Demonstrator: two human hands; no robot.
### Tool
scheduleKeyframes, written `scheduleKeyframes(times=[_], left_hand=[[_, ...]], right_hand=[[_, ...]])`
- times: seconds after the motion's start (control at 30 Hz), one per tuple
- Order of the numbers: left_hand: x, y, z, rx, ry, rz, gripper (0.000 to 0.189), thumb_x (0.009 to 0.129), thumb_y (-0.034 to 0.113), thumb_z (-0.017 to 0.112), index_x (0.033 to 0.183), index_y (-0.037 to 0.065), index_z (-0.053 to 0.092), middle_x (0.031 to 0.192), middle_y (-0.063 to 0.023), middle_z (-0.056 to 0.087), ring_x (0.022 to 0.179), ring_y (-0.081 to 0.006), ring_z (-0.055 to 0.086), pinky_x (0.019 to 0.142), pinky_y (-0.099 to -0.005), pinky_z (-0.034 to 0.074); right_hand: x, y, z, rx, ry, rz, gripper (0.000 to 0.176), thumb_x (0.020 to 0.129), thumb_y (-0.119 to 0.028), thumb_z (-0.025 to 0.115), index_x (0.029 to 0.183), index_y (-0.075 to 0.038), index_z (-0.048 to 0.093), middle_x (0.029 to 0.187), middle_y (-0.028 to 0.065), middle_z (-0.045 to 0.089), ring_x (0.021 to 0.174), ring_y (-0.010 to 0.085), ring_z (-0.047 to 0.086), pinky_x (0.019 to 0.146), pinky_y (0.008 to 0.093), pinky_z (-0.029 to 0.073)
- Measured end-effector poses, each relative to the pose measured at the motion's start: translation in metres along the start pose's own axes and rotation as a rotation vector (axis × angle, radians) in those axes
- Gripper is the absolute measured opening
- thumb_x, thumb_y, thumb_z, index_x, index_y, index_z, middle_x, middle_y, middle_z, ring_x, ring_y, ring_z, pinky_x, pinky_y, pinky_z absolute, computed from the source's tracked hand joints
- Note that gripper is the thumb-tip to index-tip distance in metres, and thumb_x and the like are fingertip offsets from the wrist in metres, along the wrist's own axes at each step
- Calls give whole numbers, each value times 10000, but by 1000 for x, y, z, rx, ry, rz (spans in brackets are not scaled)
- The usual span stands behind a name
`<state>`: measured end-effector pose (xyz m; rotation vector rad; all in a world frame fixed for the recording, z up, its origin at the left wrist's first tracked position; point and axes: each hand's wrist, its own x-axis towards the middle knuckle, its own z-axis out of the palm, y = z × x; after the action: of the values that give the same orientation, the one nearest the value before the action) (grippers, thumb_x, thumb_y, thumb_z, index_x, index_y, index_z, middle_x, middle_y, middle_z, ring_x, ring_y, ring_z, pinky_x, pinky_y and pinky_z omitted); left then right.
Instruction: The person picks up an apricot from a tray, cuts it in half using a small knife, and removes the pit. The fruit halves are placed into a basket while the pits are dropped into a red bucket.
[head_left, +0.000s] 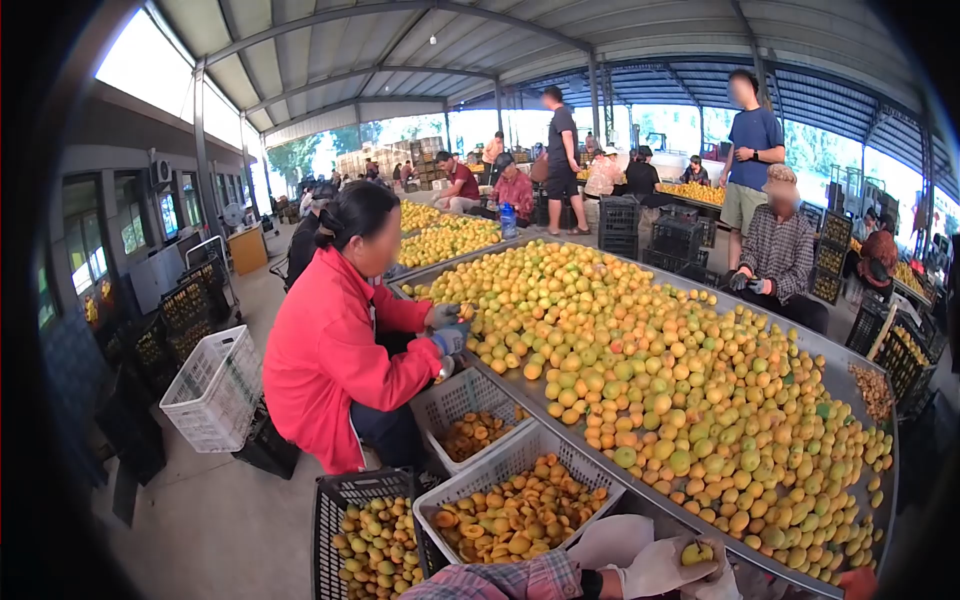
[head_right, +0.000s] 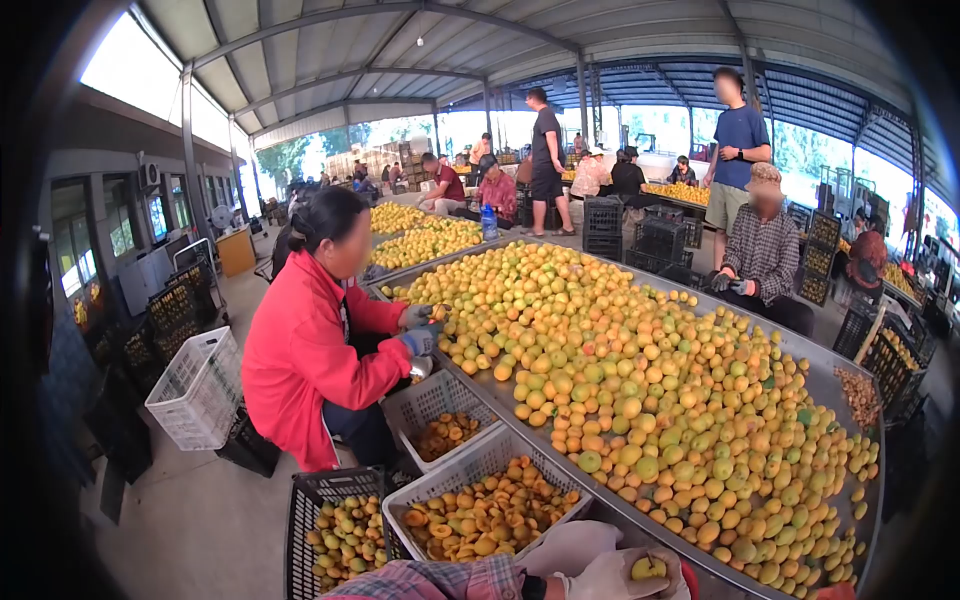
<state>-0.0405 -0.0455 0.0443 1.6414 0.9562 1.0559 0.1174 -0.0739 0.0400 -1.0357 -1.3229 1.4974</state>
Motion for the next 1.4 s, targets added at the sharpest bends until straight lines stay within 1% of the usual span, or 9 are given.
scheduleKeyframes(times=[0.27,0.4,0.43,0.47,0.57,0.63,0.7,0.9,1.4], left_hand=[[0,21,-12,101,-190,110,365,785,394,736,1044,140,695,945,-102,718,884,-252,695,795,-338,541],[11,-9,-5,70,-346,43,362,878,443,628,984,100,670,693,-97,664,675,-252,676,642,-342,525],[10,-5,-9,231,-329,-2,343,881,421,637,975,93,675,657,-80,656,643,-216,673,628,-325,525],[11,1,-13,138,-373,-70,337,879,401,649,989,84,673,668,-70,663,649,-188,673,632,-314,527],[27,24,-17,210,-498,-187,292,907,259,664,1093,40,613,848,-45,685,711,-148,666,661,-291,528],[31,-19,-8,103,-436,117,322,920,218,650,1176,57,536,954,-34,642,755,-147,650,698,-275,515],[31,-24,-2,-450,-515,-442,367,922,183,634,1229,73,465,962,-30,603,782,-143,630,725,-266,500],[29,-39,18,-860,-519,-558,403,928,139,601,1272,59,409,996,-57,587,801,-146,626,724,-261,496],[31,-56,-35,-470,-132,-367,285,923,142,575,1172,8,543,952,-34,592,777,-115,603,696,-252,519]], right_hand=[[12,81,-46,-51,-25,2,727,697,41,640,1368,-142,429,824,24,582,415,87,446,366,213,361],[-9,-17,-1,58,-54,68,696,703,16,646,1347,-147,437,835,23,569,411,87,441,364,220,365],[-14,-7,-22,28,-123,219,806,716,87,596,1450,-91,317,1084,174,617,696,202,645,470,285,503],[-12,-7,-17,175,-107,67,611,806,-88,621,1370,-30,395,1008,159,638,789,221,658,562,282,512],[-9,-20,-25,328,-146,171,721,769,-130,667,1411,-63,346,884,118,632,521,114,546,435,218,419],[-12,-15,-33,297,-94,233,714,798,-116,650,1438,-91,334,877,104,635,488,98,530,411,217,402],[-13,-17,-35,358,-73,214,697,809,-44,591,1450,-82,321,861,137,642,454,124,531,394,210,386],[-20,9,-48,553,-20,218,682,841,-58,589,1467,-105,323,853,122,637,444,116,515,380,209,372],[-14,37,-46,782,95,244,720,771,-42,563,1450,-106,332,799,204,634,379,168,478,351,253,357]])
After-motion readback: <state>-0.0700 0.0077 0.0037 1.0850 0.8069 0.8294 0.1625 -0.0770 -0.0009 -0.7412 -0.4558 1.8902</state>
